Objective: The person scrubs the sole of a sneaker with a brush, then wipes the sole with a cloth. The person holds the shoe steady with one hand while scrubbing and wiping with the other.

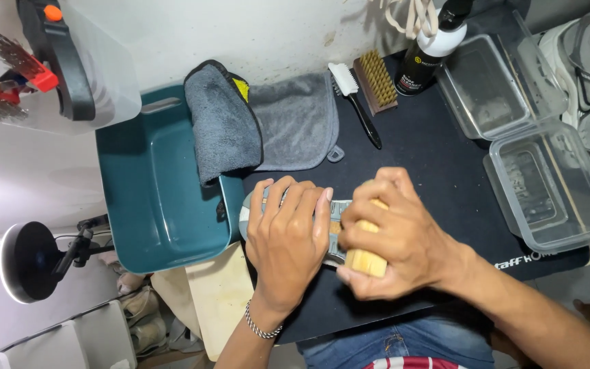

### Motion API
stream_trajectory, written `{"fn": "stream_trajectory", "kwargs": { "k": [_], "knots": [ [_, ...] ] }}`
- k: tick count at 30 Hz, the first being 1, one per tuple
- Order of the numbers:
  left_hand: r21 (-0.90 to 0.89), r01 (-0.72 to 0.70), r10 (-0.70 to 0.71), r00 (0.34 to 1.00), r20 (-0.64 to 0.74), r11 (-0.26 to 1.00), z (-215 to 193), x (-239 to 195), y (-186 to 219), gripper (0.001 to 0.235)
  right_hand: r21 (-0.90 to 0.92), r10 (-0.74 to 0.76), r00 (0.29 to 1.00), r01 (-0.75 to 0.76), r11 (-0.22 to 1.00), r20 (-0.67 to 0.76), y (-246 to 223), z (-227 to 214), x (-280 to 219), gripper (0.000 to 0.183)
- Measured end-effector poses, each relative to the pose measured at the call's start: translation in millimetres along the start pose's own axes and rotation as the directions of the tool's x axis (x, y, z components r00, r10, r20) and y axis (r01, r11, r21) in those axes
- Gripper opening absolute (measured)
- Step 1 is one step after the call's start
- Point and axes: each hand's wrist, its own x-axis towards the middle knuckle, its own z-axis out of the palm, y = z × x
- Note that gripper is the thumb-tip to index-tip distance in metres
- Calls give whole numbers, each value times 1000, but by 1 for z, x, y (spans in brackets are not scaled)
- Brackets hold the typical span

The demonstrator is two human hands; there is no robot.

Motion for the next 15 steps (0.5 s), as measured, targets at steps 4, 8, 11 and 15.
{"fn": "stream_trajectory", "kwargs": {
  "k": [4,8,11,15],
  "knots": [
    [6,12,-12,1000,11,1000,3,-2,-2,20,-10,-86,996,86,996,14,-12,8,-6,26],
    [-10,4,-4,1000,14,1000,7,-2,-3,18,-40,28,996,-32,999,-81,33,11,-8,27],
    [3,-15,15,1000,8,1000,6,3,-3,15,-13,52,994,-54,998,-99,16,9,-1,29],
    [14,-12,11,1000,24,1000,4,1,-4,14,63,-73,996,76,995,-47,-23,11,-6,27]
  ]
}}
